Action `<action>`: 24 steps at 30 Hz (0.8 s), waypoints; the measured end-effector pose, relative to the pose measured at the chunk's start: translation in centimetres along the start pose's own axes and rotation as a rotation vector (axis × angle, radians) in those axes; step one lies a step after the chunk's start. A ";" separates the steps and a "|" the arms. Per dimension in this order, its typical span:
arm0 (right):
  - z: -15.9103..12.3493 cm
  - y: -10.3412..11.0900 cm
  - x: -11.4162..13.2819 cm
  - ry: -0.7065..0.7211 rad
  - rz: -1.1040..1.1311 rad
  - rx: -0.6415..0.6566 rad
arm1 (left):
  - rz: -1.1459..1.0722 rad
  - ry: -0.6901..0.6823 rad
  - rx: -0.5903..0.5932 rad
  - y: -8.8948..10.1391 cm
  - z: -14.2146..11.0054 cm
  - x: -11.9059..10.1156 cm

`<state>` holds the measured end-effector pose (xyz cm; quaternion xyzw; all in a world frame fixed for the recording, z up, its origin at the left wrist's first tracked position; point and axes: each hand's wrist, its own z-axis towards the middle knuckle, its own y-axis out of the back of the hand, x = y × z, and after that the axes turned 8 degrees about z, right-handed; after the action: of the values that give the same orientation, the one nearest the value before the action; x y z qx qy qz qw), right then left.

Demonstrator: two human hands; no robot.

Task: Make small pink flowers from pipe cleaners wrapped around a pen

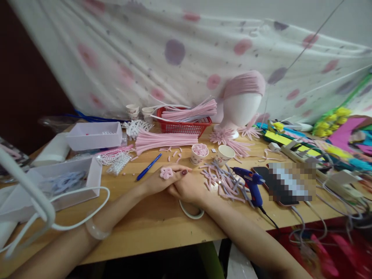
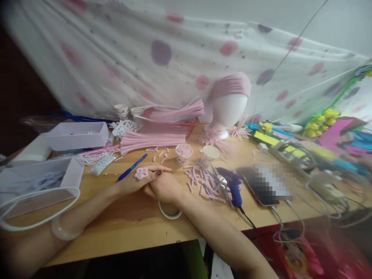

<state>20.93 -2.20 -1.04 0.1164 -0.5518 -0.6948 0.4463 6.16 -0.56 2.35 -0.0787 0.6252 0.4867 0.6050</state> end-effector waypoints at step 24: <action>-0.1 -2.1 -0.3 0.099 -0.180 0.007 | 0.236 0.086 -0.223 -1.5 -2.7 0.7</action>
<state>20.13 -2.09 -2.98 0.2009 -0.5189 -0.7235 0.4085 5.19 -2.90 0.39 -0.0922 0.5977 0.6167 0.5039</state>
